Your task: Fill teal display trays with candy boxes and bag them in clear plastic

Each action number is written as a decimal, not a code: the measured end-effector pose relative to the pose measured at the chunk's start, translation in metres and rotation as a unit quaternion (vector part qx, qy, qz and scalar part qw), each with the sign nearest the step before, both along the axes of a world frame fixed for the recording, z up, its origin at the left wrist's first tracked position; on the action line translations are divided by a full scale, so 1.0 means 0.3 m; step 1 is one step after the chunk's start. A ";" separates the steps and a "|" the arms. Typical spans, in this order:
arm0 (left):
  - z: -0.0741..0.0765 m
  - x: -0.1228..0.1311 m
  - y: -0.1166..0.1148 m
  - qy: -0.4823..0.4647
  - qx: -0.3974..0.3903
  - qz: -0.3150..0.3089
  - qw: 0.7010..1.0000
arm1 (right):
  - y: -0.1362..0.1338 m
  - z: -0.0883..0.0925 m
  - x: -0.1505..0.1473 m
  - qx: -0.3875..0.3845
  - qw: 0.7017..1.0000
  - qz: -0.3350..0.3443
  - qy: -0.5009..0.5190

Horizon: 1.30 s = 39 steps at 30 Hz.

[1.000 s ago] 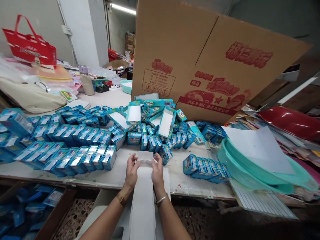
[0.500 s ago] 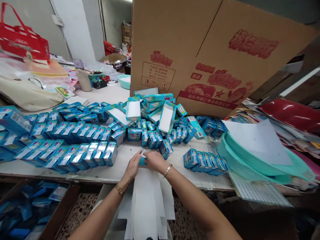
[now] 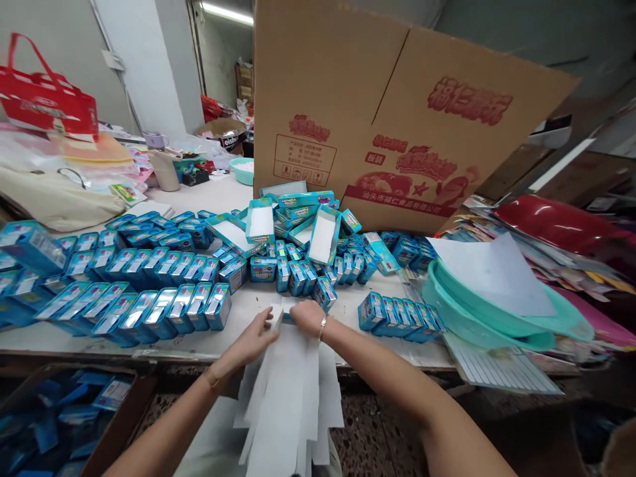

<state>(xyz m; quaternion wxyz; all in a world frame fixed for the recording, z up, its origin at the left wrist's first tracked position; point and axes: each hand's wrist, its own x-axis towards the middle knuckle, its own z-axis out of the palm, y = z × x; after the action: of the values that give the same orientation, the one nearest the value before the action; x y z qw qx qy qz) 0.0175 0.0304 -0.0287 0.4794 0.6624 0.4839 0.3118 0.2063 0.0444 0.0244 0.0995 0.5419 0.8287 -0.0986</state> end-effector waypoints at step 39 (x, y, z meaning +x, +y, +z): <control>0.077 -0.146 -0.089 0.503 0.212 -0.229 0.806 | -0.044 -0.080 0.060 -0.001 0.984 0.178 -0.031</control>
<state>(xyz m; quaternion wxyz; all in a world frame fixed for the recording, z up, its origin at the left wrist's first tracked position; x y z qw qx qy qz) -0.0262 0.0037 -0.0057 0.0740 0.9032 0.4134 -0.0890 0.2243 0.0313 0.0004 0.1413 0.3882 0.9085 -0.0630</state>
